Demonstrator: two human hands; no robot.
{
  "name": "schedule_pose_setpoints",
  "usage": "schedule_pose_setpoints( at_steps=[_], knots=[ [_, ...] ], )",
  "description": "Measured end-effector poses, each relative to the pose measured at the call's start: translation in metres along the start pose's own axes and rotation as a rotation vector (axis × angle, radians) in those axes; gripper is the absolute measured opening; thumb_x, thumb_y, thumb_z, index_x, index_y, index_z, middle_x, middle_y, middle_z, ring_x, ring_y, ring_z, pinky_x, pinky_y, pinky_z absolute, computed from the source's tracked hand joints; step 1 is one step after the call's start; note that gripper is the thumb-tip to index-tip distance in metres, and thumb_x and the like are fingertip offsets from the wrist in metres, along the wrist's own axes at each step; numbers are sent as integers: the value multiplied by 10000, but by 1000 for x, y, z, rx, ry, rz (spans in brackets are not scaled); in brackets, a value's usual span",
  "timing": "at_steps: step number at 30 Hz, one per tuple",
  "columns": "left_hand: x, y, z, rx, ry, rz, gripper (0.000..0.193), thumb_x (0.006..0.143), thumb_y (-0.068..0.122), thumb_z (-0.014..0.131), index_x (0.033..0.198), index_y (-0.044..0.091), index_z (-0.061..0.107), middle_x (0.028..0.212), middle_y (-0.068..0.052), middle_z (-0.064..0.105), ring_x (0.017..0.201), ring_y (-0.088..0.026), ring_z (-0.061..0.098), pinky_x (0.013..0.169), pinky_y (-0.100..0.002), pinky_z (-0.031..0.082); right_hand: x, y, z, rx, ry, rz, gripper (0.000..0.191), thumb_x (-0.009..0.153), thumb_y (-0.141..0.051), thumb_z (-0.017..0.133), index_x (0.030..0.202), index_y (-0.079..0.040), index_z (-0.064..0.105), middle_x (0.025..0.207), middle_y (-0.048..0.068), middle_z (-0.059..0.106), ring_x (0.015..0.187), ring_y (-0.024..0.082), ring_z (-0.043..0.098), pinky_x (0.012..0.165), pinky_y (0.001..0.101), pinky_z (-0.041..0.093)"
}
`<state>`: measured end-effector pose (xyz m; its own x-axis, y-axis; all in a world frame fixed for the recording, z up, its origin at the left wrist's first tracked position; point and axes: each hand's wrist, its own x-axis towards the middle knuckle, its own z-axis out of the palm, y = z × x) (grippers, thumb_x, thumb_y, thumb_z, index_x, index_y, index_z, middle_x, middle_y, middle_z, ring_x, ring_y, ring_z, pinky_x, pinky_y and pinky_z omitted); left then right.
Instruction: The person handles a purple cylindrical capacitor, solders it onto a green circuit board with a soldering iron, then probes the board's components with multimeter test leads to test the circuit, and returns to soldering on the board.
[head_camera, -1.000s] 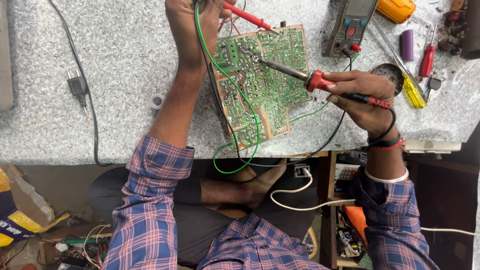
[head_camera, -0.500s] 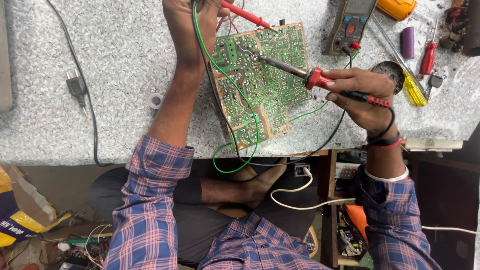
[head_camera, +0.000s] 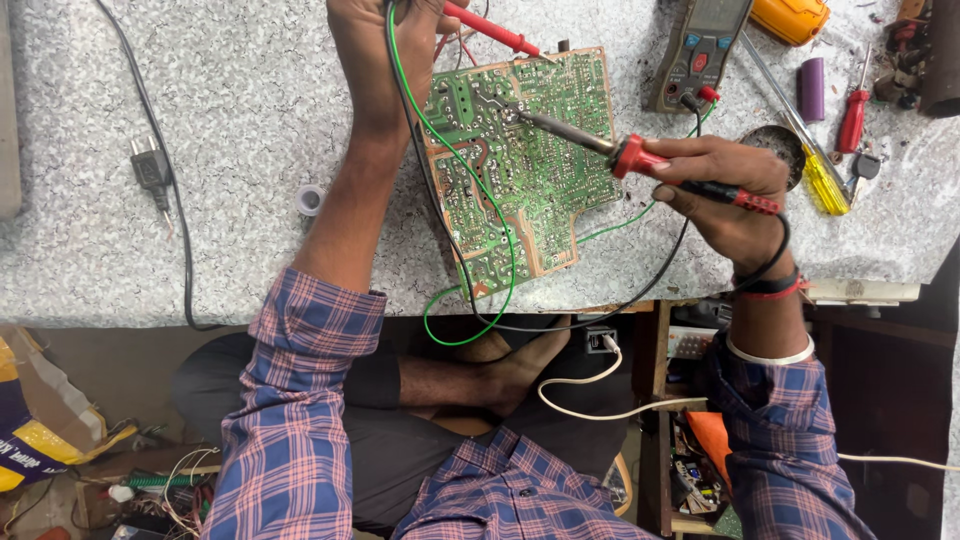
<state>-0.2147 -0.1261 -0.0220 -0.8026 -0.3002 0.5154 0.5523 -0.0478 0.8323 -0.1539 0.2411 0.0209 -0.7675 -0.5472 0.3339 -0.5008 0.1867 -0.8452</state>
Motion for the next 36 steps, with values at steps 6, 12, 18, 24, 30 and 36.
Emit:
schedule_pose_setpoints(
  at_steps=[6, 12, 18, 24, 30, 36],
  knots=[
    [2, 7, 4, -30, -20, 8, 106, 1051, 47, 696, 1006, -38, 739, 876, -106, 780, 753, -154, 767, 658, -280, 641, -1, 3, -2, 10, 16, 11, 257, 926, 21, 809, 1157, -76, 751, 1240, 155, 735, 1056, 187, 738, 903, 271, 584],
    [0, 19, 4, 63, -8, -15, 161, 1055, 120, 705, 992, -20, 756, 850, -97, 776, 728, -137, 755, 654, -272, 648, 0, 2, -1, -4, 13, 4, 262, 918, 23, 805, 1156, -70, 748, 1242, 156, 732, 1080, 192, 736, 926, 275, 580],
    [2, 19, 5, 51, -11, -15, 165, 1051, 131, 701, 1000, -18, 752, 857, -93, 781, 737, -138, 761, 663, -278, 651, 0, 0, 0, -20, 20, 11, 256, 912, 24, 805, 1142, -74, 750, 1239, 151, 733, 1087, 192, 735, 932, 281, 575],
    [2, 18, 5, 55, -22, 6, 166, 1057, 131, 695, 1009, -20, 748, 873, -96, 782, 759, -141, 763, 674, -281, 654, 0, 0, -1, -34, 16, 17, 250, 909, 17, 803, 1135, -76, 753, 1227, 146, 737, 1064, 184, 736, 915, 273, 574],
    [2, 20, 5, 59, -17, 10, 152, 1052, 126, 691, 1034, -13, 748, 883, -97, 782, 790, -150, 784, 665, -281, 660, 0, 0, -6, 24, -2, 28, 233, 921, 0, 805, 1137, -74, 752, 1212, 144, 734, 1054, 174, 727, 913, 269, 570],
    [2, 20, 4, 63, -12, -3, 161, 1045, 141, 696, 1025, -10, 748, 867, -94, 784, 762, -142, 774, 664, -280, 663, -2, 2, -7, -2, -4, 41, 235, 913, -26, 816, 1137, -61, 754, 1203, 144, 740, 1027, 170, 731, 895, 267, 562]
  ],
)
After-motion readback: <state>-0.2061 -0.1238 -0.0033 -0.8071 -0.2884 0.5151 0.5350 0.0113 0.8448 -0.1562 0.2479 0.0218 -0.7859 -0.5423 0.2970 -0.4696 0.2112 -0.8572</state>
